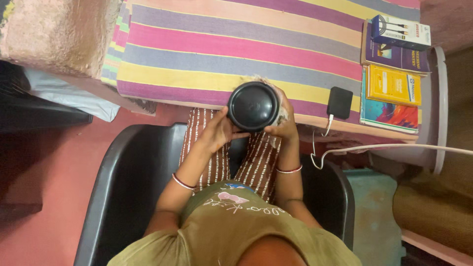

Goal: The person wipes a striped table mat with a cloth, then cleans a power bank, a white box, a black tumbler, a cable box, and several books one by one. The person moves each item aside to wipe the mat underneath before returning the items to the table.

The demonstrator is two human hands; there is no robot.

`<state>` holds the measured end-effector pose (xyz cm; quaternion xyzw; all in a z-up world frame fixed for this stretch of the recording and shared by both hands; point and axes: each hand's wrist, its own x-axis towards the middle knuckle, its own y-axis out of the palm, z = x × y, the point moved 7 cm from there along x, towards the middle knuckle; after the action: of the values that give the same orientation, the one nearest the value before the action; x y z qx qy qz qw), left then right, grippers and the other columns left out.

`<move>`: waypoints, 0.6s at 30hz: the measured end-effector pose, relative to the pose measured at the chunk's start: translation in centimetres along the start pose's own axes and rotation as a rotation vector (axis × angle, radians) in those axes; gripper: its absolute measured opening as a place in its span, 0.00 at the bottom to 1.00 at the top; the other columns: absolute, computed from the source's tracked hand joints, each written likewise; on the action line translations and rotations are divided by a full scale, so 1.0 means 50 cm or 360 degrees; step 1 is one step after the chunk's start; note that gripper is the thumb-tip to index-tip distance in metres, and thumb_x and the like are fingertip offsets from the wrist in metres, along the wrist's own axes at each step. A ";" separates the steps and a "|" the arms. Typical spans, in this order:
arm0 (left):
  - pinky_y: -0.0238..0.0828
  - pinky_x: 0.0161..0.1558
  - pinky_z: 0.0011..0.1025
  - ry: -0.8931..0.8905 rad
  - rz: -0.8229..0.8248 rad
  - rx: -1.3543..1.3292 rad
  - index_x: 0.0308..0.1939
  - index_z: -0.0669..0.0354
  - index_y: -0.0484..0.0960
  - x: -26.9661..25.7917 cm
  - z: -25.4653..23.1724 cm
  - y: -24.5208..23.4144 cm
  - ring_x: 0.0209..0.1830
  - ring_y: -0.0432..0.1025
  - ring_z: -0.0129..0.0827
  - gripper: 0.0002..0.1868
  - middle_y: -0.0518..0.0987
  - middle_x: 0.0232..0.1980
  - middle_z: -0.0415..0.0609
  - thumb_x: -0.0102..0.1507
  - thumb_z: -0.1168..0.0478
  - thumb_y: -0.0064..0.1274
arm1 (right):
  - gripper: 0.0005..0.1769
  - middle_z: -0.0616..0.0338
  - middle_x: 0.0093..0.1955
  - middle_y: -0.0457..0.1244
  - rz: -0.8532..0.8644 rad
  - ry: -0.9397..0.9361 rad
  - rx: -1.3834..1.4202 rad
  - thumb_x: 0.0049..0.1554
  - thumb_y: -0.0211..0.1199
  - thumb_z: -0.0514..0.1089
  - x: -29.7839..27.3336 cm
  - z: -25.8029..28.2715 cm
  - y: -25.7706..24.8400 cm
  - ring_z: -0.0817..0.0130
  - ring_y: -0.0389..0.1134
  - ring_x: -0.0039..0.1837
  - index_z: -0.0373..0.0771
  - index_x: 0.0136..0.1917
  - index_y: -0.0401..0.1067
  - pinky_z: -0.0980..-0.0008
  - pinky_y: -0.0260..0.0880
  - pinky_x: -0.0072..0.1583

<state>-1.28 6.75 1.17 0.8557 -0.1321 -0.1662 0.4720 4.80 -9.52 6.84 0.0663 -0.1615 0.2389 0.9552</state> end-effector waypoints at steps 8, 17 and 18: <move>0.79 0.54 0.43 -0.0059 0.0147 0.0177 0.80 0.60 0.54 0.010 -0.014 -0.055 0.55 0.76 0.39 0.57 0.71 0.67 0.60 0.56 0.45 0.69 | 0.62 0.51 0.73 0.59 -0.0214 0.0081 0.0186 0.48 0.71 0.74 -0.094 -0.197 -0.052 0.59 0.60 0.74 0.31 0.78 0.54 0.58 0.63 0.75; 0.73 0.64 0.44 0.0431 -0.0123 0.0205 0.77 0.52 0.51 -0.004 -0.033 0.023 0.69 0.66 0.44 0.59 0.64 0.69 0.58 0.50 0.50 0.71 | 0.53 0.45 0.72 0.59 -0.1043 0.0062 0.0303 0.63 0.46 0.76 -0.101 -0.169 0.020 0.57 0.63 0.71 0.27 0.78 0.54 0.56 0.66 0.71; 0.67 0.70 0.43 0.0585 -0.0140 0.0230 0.78 0.54 0.51 -0.009 -0.036 0.038 0.74 0.62 0.44 0.58 0.62 0.72 0.58 0.52 0.51 0.71 | 0.53 0.45 0.73 0.57 -0.1113 0.0108 0.0325 0.63 0.42 0.77 -0.110 -0.167 0.039 0.57 0.62 0.72 0.28 0.79 0.52 0.56 0.65 0.71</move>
<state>-1.08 7.32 3.78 0.9082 -0.0179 -0.0178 0.4177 1.58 -8.49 -2.77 0.2047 -0.0728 -0.0851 0.9724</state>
